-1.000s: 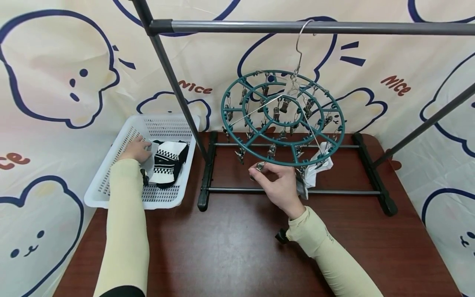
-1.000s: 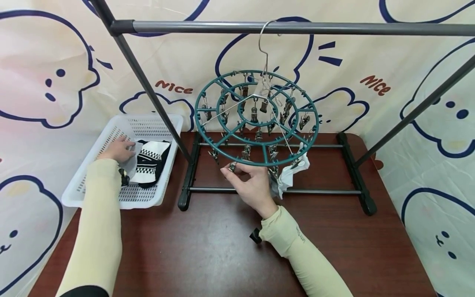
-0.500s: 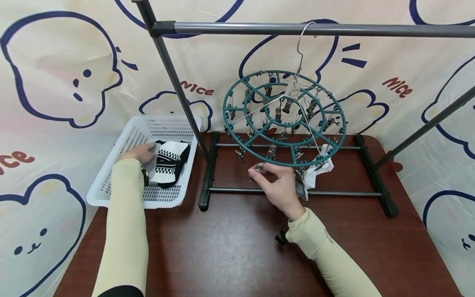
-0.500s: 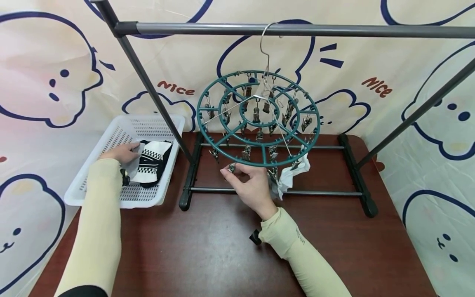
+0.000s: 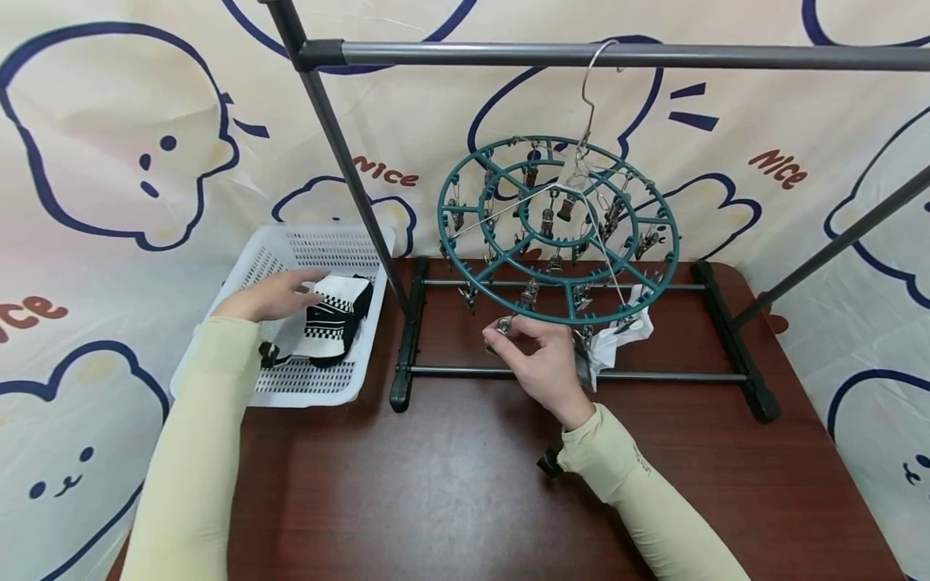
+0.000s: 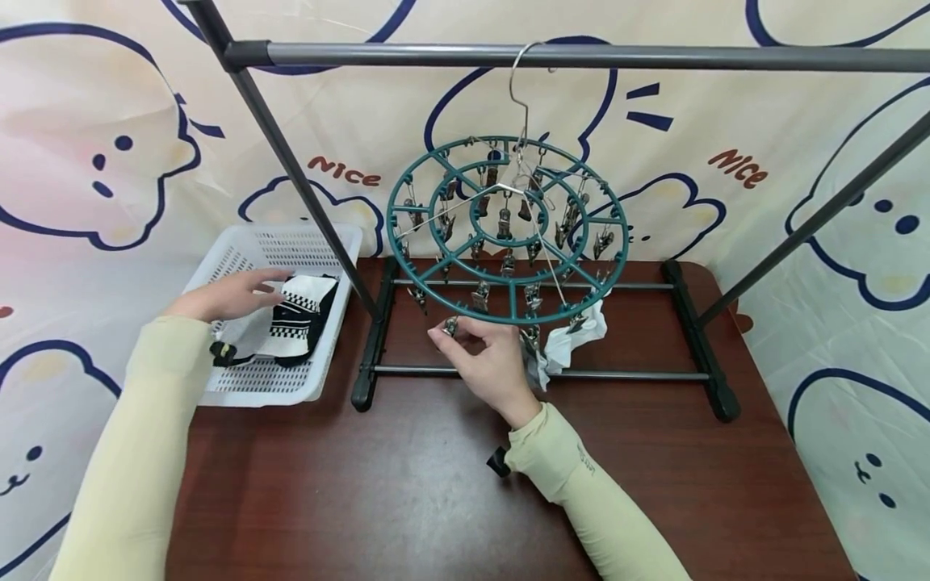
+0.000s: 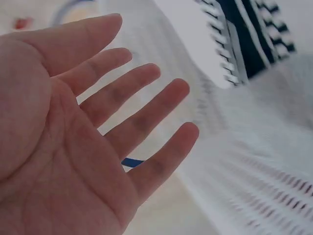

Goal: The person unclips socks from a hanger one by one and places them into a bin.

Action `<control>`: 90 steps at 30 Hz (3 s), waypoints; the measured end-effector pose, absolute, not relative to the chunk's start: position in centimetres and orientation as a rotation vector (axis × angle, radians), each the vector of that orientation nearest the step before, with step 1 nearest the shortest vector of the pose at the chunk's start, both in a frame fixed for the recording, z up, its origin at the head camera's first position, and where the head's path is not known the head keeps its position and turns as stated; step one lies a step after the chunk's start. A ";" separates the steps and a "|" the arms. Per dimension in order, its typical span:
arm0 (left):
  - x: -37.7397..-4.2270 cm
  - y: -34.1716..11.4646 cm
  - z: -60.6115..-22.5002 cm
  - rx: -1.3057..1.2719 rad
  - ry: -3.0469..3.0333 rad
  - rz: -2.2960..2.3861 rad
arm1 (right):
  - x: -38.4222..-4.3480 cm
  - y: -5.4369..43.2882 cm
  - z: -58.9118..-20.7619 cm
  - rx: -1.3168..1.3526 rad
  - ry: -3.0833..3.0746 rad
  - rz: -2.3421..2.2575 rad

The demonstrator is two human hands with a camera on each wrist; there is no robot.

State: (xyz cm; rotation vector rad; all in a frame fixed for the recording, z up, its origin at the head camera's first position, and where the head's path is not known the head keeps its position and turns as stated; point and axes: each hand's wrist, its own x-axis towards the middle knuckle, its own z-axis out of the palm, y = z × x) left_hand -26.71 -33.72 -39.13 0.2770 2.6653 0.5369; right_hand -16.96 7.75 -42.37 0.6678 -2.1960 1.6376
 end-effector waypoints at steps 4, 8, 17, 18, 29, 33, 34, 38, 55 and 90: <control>-23.6 -32.3 -37.9 0.458 2.774 0.470 | -16.9 7.7 -42.5 0.675 -2.198 1.648; -19.8 -31.2 -39.0 0.570 2.903 0.435 | -16.7 7.6 -42.6 0.676 -2.209 1.636; -13.3 -30.9 -45.0 0.707 3.255 0.577 | -16.8 7.0 -42.2 0.644 -2.253 1.708; -13.1 -30.9 -45.7 0.720 3.289 0.562 | -16.7 6.9 -42.2 0.637 -2.264 1.719; -13.0 -30.6 -48.0 0.774 3.471 0.443 | -14.2 4.7 -42.9 0.698 -2.469 1.585; -13.0 -30.6 -48.1 0.772 3.476 0.434 | -12.0 4.8 -42.5 0.796 -2.596 1.321; -13.0 -30.6 -48.1 0.771 3.476 0.431 | -11.6 5.0 -42.3 0.835 -2.549 1.277; -13.0 -30.6 -48.3 0.770 3.483 0.423 | -11.4 6.5 -41.5 0.900 -2.160 1.163; -13.2 -30.6 -48.3 0.788 3.462 0.402 | -13.5 10.2 -42.6 0.574 -2.214 0.955; -13.1 -30.7 -47.7 0.698 3.394 0.392 | -16.1 6.8 -41.0 0.414 -2.343 1.699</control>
